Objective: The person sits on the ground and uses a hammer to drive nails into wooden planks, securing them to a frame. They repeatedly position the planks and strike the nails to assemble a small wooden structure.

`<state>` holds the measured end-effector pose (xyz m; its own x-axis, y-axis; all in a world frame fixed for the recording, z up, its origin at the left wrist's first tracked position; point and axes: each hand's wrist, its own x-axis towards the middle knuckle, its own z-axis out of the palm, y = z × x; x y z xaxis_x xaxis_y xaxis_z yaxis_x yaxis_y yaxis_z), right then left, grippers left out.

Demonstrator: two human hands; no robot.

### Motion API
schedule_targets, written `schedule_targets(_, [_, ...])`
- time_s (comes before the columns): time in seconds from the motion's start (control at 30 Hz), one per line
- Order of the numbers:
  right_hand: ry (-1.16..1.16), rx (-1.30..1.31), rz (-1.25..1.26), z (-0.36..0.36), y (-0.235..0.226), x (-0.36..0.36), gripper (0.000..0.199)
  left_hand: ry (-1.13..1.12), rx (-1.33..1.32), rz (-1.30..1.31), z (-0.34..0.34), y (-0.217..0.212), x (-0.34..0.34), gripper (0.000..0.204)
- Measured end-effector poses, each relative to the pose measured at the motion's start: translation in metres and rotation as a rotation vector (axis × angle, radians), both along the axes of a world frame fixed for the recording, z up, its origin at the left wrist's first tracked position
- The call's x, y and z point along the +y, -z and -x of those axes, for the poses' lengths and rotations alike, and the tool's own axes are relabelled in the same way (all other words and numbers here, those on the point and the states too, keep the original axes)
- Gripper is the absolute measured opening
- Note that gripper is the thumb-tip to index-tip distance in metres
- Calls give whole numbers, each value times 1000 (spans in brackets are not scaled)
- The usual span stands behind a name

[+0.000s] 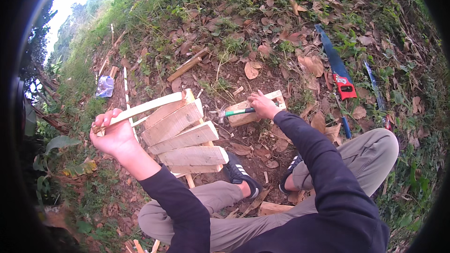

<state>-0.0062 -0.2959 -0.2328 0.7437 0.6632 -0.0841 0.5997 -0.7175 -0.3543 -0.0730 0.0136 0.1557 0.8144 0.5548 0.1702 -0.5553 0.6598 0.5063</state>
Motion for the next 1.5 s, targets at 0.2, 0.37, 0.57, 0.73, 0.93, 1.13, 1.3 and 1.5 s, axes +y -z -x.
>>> schedule_targets(0.2, [330, -173, -64, 30, -40, -79, 28, -188, 196, -63, -37, 26, -65, 23])
schedule_targets(0.37, [1036, 36, -301, 100, -83, -111, 23, -221, 347, 9, -65, 56, -128, 22])
schedule_targets(0.57, [1111, 423, -1496, 169, -51, -15, 45, -124, 415, 41, -110, 126, -173, 27])
schedule_targets(0.73, [1440, 425, -1164, 172, -35, -6, 43, -113, 553, 104, -120, 154, -229, 32])
schedule_targets(0.93, [1610, 297, -1101, 152, -8, -7, 39, 20, 581, -76, -144, 193, -250, 46])
schedule_targets(1.13, [1608, 356, -1005, 137, -7, -3, 39, 276, 367, -623, -136, 275, -206, 68])
schedule_targets(1.3, [1649, 463, -1051, 136, 1, -16, 38, 35, 724, -2043, -48, 349, -198, 64])
schedule_targets(1.5, [1510, 145, -524, 181, -43, -55, 42, -98, 742, -2151, -33, 394, -202, 73])
